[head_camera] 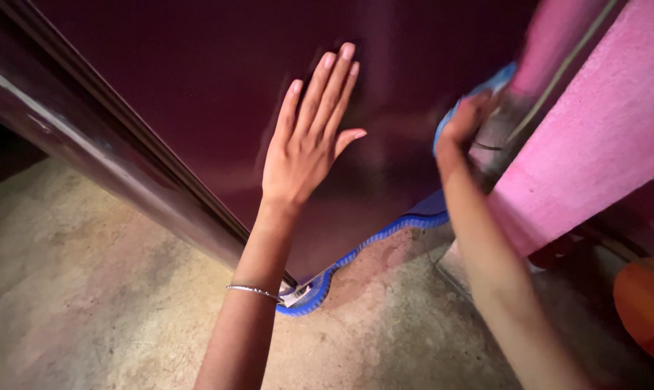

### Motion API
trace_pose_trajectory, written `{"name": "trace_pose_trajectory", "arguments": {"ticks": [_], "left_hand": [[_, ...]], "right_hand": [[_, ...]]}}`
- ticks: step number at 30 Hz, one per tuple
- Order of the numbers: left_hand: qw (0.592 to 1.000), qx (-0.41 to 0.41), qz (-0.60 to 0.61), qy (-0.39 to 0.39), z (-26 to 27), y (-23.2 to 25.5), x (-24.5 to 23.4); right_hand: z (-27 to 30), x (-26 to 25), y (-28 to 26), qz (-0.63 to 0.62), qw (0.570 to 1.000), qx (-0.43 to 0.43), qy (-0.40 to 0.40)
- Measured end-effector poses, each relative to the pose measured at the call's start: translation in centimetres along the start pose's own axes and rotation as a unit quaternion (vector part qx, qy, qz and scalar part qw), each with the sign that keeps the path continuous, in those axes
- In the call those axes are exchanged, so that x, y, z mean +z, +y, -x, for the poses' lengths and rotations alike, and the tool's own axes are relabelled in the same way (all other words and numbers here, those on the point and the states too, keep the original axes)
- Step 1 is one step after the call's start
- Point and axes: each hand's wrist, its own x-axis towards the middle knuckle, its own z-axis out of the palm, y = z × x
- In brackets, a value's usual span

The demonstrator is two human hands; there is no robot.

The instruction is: The person wipes the exterior of a maroon refrigerator with a cloth. They clean the top surface, front door, and side panels in a continuous sequence.

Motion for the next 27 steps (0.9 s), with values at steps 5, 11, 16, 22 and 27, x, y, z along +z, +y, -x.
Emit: {"name": "trace_pose_trajectory", "arguments": {"ticks": [5,11,16,22,27], "left_hand": [[1.0,0.003,-0.001,-0.001,0.1,0.1,0.1],[1.0,0.004,-0.001,-0.002,0.1,0.0,0.2],[1.0,0.007,0.001,-0.007,0.2,-0.1,0.0],[1.0,0.006,-0.005,-0.006,0.3,-0.2,-0.1],[1.0,0.007,0.014,-0.007,0.4,-0.1,0.2]], "right_hand": [[11.1,-3.3,3.0,0.029,0.999,0.039,0.007],[24.6,-7.1,-8.6,0.169,0.983,0.01,-0.077],[31.9,-9.0,-23.8,-0.052,0.979,-0.103,-0.167],[32.1,-9.6,-25.4,-0.047,0.915,-0.327,-0.231],[28.7,-10.3,-17.9,-0.018,0.941,-0.276,-0.195]]}}
